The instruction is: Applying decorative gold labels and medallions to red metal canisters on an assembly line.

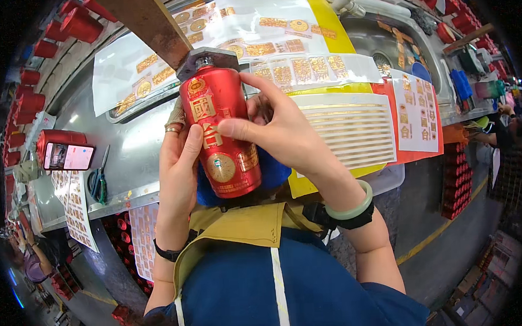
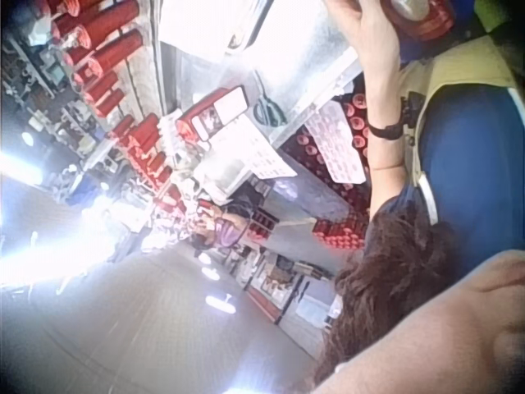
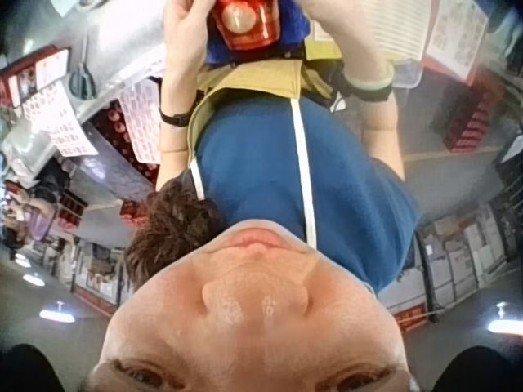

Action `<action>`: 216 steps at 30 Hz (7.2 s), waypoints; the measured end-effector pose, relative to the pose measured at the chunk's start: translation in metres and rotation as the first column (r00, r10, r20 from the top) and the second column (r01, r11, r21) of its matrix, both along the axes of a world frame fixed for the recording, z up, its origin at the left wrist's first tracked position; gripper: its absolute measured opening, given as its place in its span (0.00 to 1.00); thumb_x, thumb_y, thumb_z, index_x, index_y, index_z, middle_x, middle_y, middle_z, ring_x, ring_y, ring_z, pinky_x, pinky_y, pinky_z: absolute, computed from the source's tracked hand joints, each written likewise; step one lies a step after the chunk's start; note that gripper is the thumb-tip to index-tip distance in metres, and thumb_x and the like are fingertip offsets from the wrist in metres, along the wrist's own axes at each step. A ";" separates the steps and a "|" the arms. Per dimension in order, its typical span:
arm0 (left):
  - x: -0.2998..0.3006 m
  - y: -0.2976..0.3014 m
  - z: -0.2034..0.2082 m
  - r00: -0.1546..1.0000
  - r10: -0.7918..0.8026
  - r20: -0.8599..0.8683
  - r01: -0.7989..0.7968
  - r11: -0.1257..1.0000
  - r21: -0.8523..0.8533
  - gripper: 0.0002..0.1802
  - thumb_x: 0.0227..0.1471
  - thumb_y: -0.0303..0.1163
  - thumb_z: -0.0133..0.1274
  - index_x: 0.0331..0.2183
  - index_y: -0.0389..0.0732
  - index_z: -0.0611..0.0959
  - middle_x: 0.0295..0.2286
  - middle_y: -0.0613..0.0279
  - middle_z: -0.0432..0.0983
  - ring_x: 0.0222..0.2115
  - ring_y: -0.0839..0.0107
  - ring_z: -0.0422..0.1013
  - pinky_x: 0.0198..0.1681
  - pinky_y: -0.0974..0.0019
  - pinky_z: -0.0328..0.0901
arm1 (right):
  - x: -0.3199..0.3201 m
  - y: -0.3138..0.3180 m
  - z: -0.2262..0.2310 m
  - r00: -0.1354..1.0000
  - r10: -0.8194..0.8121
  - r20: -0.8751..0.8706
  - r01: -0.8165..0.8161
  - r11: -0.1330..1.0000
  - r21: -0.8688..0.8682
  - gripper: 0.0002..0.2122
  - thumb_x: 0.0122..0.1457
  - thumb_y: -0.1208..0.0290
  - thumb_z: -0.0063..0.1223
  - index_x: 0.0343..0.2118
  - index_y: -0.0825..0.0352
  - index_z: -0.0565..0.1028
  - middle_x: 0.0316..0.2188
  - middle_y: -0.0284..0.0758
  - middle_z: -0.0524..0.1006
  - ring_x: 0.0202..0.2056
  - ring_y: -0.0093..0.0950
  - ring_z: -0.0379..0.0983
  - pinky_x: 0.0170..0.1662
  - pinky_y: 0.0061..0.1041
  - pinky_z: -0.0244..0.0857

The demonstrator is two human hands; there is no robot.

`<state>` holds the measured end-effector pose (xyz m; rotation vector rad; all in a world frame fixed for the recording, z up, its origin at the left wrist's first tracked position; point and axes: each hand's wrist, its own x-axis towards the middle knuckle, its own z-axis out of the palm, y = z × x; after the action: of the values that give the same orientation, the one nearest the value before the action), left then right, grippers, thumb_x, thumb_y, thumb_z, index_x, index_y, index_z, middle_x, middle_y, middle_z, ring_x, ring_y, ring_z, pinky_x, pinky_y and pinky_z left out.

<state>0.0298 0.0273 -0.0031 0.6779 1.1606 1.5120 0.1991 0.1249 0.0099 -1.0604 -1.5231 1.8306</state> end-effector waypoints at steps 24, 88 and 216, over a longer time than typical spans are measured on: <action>0.000 -0.001 -0.001 0.997 -0.039 -0.072 0.042 0.998 0.044 0.29 0.67 0.32 0.53 0.64 0.32 0.64 0.55 0.53 0.72 0.53 0.69 0.72 0.57 0.62 0.68 | 0.010 0.003 0.001 0.994 0.106 -0.003 -0.106 0.993 0.046 0.45 0.49 0.68 0.78 0.69 0.66 0.62 0.34 0.23 0.67 0.33 0.15 0.61 0.39 0.16 0.60; -0.014 0.014 0.010 0.146 0.289 -0.946 0.100 0.947 0.305 0.28 0.48 0.42 0.69 0.51 0.47 0.87 0.55 0.29 0.69 0.45 0.42 0.76 0.47 0.53 0.74 | 0.003 0.046 0.060 0.983 -0.183 -0.001 0.103 0.551 0.828 0.13 0.61 0.86 0.56 0.48 0.69 0.79 0.40 0.35 0.82 0.41 0.21 0.78 0.48 0.22 0.70; 0.017 -0.056 -0.034 0.610 0.059 -0.790 -0.016 0.998 0.062 0.57 0.39 0.32 0.76 0.66 0.29 0.64 0.61 0.39 0.68 0.64 0.43 0.63 0.64 0.53 0.62 | -0.007 -0.015 0.048 0.878 0.198 0.436 -0.426 -0.095 0.900 0.10 0.52 0.71 0.62 0.38 0.58 0.82 0.32 0.26 0.80 0.33 0.25 0.74 0.45 0.31 0.66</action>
<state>0.0463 -0.0283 -0.0368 1.4677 1.8070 1.2739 0.1923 0.1102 0.0574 0.0006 -2.6296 0.2353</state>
